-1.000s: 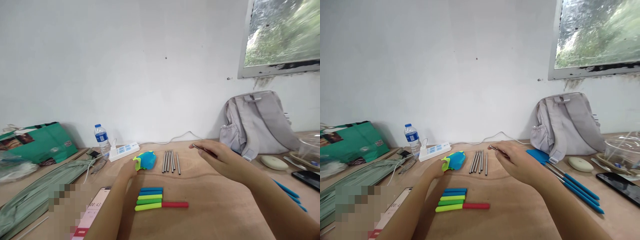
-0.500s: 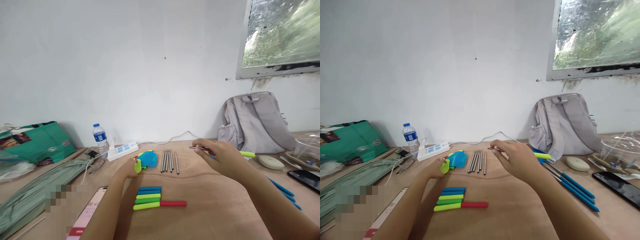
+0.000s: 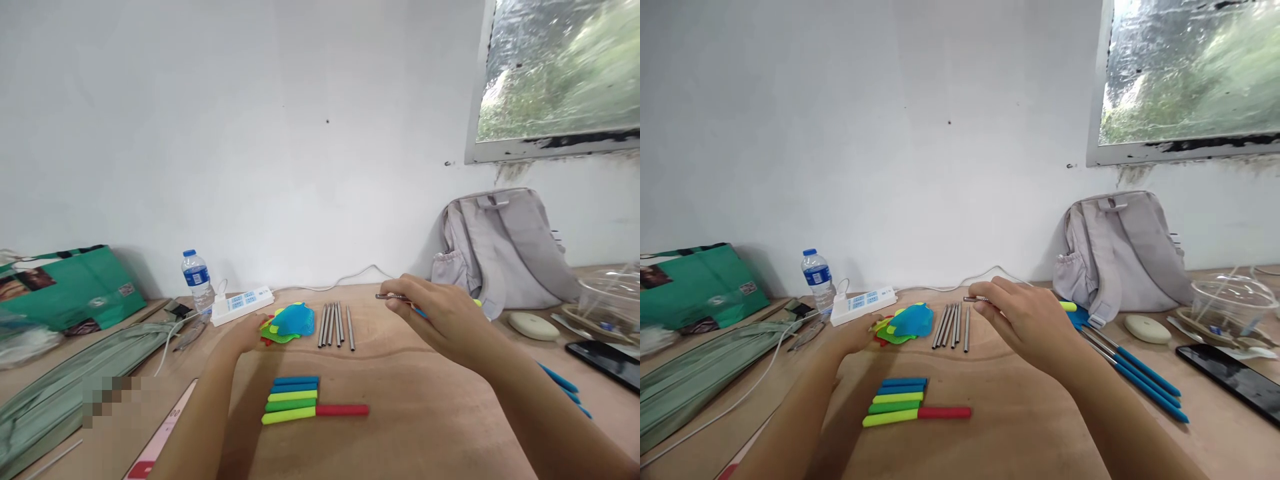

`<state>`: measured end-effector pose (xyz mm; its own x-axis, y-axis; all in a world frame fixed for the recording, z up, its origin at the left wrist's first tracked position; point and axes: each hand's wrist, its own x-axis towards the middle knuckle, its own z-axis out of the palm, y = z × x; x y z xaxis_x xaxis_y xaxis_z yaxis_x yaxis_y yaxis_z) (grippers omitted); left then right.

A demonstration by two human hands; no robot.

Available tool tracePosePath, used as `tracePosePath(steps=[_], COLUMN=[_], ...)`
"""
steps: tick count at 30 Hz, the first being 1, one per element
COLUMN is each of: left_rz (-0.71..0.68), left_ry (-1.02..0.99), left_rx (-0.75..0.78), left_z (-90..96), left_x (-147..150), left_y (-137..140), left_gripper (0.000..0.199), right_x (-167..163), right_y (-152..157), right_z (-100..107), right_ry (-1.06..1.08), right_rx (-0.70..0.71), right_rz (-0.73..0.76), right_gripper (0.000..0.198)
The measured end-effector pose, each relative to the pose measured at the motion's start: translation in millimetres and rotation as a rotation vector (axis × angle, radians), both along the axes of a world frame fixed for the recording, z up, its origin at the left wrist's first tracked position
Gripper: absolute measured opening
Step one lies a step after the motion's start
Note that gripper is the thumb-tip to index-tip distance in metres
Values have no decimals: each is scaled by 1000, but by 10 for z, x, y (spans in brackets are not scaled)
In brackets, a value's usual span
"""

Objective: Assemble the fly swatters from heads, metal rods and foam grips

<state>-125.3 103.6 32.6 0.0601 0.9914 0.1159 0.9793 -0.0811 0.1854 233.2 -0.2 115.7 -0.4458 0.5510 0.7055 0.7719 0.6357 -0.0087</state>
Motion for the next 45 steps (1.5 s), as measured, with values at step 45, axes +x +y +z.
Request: tracePosePath(steps=[45], left_rz=[-248], left_ry=[-1428], left_rx=[-97], left_z=[976], left_x=[1210], left_y=[-1288], left_gripper=[37], right_x=[-64], right_y=[-160], right_z=[15], right_ry=[46], right_rx=[171], right_rz=[166], right_gripper=[11])
